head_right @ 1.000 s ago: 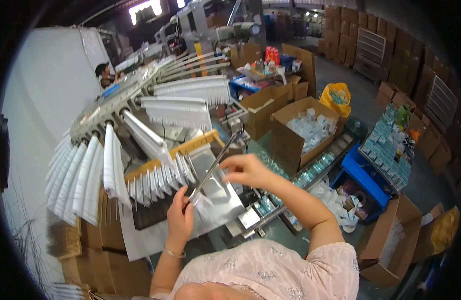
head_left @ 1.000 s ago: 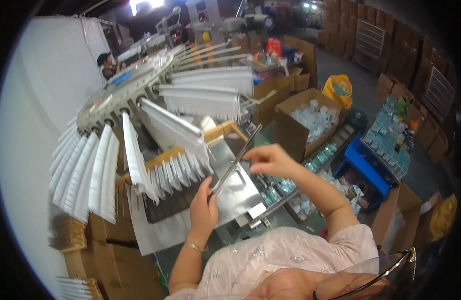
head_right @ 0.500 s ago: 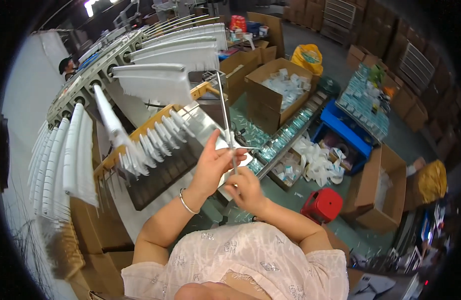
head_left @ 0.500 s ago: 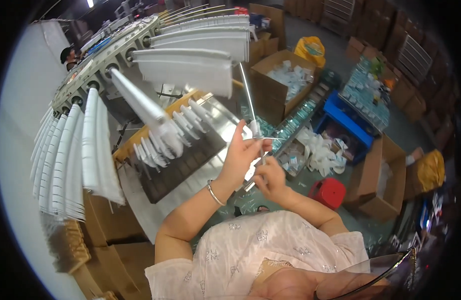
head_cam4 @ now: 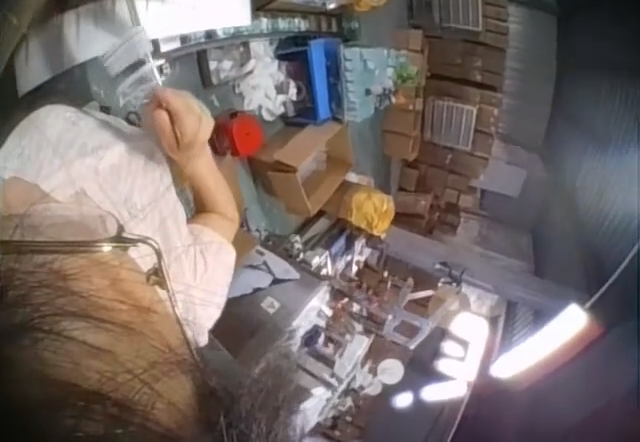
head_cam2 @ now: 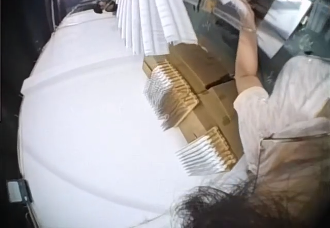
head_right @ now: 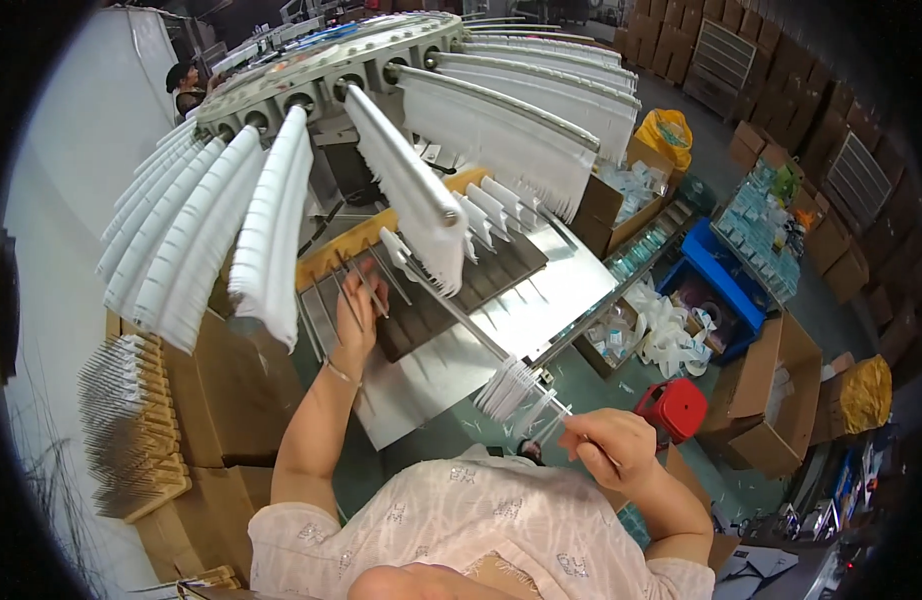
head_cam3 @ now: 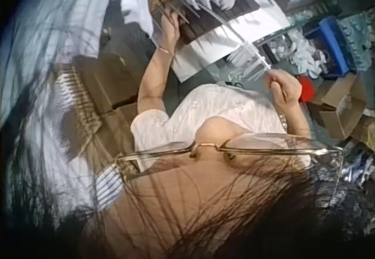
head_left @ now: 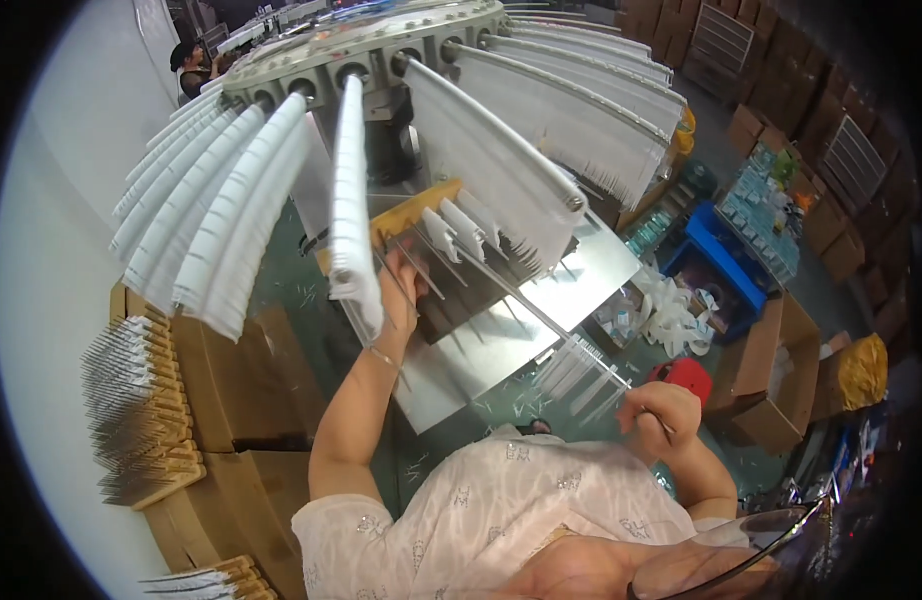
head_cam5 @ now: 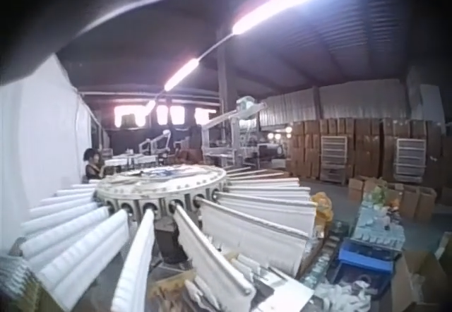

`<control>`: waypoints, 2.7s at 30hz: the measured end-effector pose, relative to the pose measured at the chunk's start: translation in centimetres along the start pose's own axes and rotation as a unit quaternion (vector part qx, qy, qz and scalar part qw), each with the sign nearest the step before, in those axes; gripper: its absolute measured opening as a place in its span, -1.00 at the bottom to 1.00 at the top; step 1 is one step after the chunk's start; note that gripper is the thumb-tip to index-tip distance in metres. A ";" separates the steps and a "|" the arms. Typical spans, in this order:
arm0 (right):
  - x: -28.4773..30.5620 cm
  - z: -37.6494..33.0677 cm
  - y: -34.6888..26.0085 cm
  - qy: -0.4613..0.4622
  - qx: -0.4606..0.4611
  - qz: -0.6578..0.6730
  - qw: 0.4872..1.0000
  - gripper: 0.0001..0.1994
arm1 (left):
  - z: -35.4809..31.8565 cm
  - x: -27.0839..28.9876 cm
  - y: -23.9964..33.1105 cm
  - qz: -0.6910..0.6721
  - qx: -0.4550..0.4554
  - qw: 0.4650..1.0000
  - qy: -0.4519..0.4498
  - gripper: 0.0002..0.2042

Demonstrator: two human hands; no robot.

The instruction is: Unloading manufactured plastic components from a rotating assembly machine and placing them into boxes.

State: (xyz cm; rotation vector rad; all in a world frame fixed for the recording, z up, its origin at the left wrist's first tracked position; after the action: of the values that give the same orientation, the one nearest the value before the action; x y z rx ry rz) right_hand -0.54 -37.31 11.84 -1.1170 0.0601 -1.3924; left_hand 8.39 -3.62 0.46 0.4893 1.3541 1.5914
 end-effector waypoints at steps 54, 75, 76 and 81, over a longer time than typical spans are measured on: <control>3.2 -3.2 -0.1 0.104 0.072 0.013 0.992 -0.86 | 2.4 -4.2 -2.4 -0.095 0.022 0.991 -0.093 -0.75; 1.6 -0.4 0.8 0.129 0.012 -0.062 0.990 -0.85 | -0.8 -7.0 1.5 0.528 -0.331 0.766 -0.155 -0.53; 1.4 0.4 1.1 0.132 -0.006 -0.060 0.989 -0.83 | -0.2 -7.4 1.5 0.527 -0.335 0.765 -0.160 -0.53; -1.1 5.1 2.7 0.091 -0.108 0.044 0.989 -0.82 | 1.7 -8.1 1.2 0.460 -0.369 0.786 -0.185 -0.39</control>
State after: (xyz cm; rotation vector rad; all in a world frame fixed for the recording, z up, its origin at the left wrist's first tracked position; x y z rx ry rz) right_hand 4.36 -34.10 12.12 -1.1473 0.3950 -1.4299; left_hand 12.98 -9.47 4.27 0.9703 0.0409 2.4462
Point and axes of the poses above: each hand's wrist, its own z-axis towards the middle knuckle, its own x-axis out of the back of the hand, y = z × x, the point moved 7 cm from there along z, towards the middle knuckle, and after that the axes turned 10 degrees about -x, right-handed, at the moved point
